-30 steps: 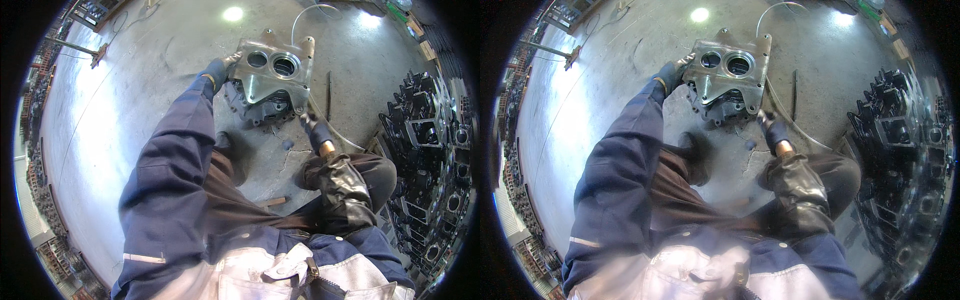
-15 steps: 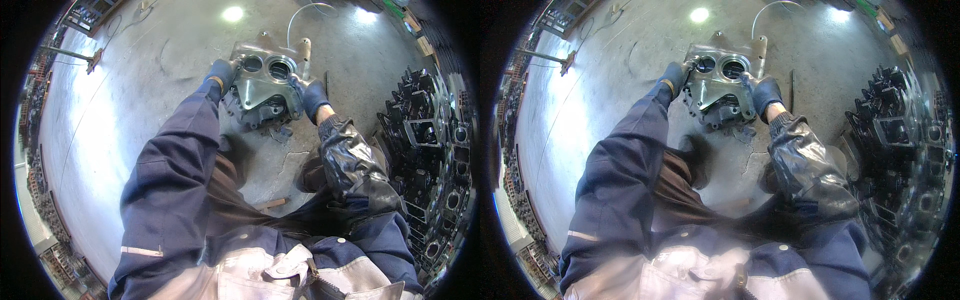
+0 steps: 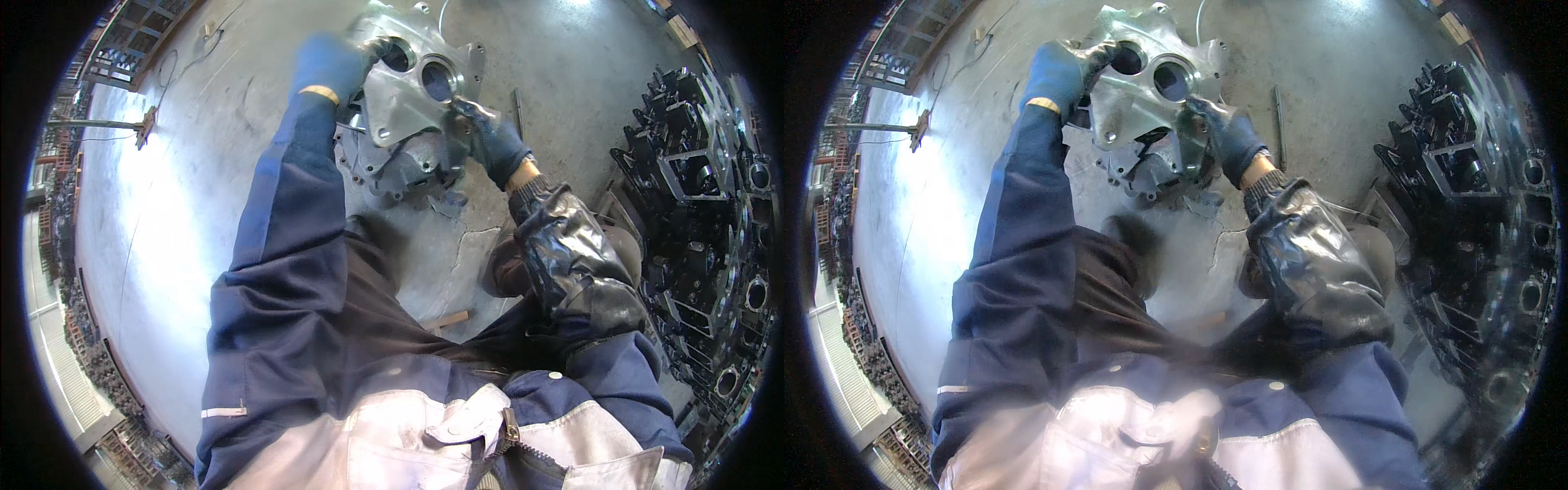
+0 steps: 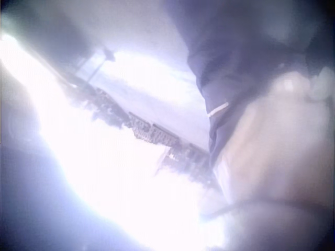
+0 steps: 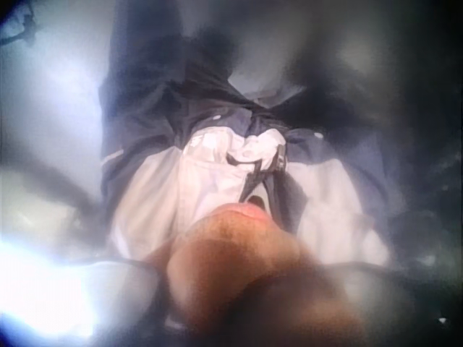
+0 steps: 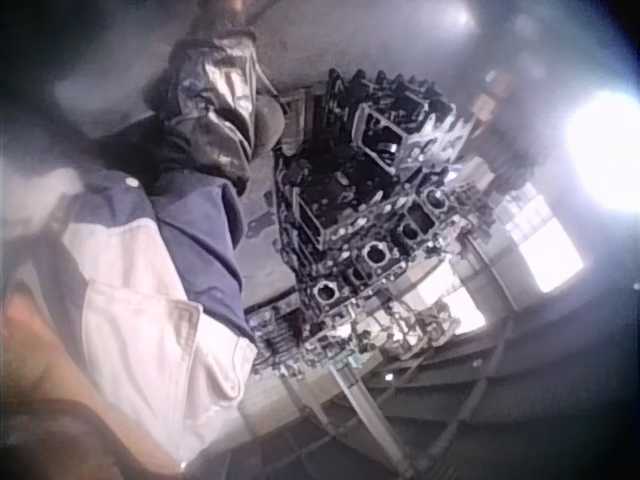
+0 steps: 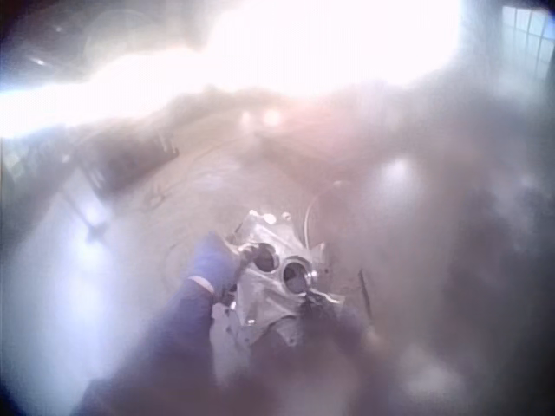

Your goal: The person sits on the floor and cleans a metallic engine part by hand, wiping its surfaces and edges with gloved hands. The person repeatedly turns the part over to access different sides and continues wiping until the clip ends.

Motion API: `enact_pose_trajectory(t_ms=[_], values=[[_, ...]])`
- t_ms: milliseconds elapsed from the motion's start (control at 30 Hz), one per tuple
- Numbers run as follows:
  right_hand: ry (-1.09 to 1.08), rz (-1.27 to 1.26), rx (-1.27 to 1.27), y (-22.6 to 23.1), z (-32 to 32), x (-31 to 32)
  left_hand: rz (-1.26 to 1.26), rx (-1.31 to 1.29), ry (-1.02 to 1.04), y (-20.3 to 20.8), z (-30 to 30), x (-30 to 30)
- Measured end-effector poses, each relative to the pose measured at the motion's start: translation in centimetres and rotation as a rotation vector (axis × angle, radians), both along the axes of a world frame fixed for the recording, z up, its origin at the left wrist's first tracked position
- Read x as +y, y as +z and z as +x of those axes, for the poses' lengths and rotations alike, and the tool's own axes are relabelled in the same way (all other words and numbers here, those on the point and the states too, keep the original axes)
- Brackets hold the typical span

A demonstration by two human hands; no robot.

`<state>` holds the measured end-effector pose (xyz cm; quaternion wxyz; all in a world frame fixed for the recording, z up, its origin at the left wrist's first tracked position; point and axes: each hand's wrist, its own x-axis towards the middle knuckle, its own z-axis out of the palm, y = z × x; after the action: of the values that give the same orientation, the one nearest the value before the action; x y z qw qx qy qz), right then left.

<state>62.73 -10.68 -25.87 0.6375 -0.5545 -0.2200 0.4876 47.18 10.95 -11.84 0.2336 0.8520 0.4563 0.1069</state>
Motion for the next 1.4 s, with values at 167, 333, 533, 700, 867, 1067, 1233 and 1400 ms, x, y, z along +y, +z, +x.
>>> enact_pose_trajectory(t_ms=[167, 333, 533, 700, 867, 1067, 1233, 1400], values=[[0.168, 0.171, -0.096, -3.7, -3.0, 2.8, 0.279, 0.115, -0.058, 1.0, -1.2, -2.2], [0.213, -0.072, 0.65, -8.0, -5.9, 3.0, 0.216, 0.257, -0.081, 0.9, -0.9, -4.1], [-0.003, -0.487, 0.004, -12.3, -4.8, 4.8, 0.151, 0.3, -0.169, -1.7, -0.3, -7.1], [-0.024, -0.294, 0.057, -5.1, -1.3, 3.7, 0.119, 0.305, -0.23, -3.8, 1.0, -9.9], [-0.022, -0.542, -0.046, -6.3, 1.2, -3.5, 0.106, 0.241, -0.236, -4.6, 1.5, -10.4], [0.375, -1.082, -0.942, -16.3, -2.7, -10.0, -0.006, 0.199, -0.327, -3.4, -0.7, -9.0], [0.307, -1.019, -0.771, -18.1, -5.9, -10.2, 0.129, -0.249, -0.048, -1.9, -6.7, -2.6], [0.296, -1.024, -0.677, -21.8, -7.4, -8.6, -0.518, -0.223, -0.07, -7.0, -9.8, 0.8]])
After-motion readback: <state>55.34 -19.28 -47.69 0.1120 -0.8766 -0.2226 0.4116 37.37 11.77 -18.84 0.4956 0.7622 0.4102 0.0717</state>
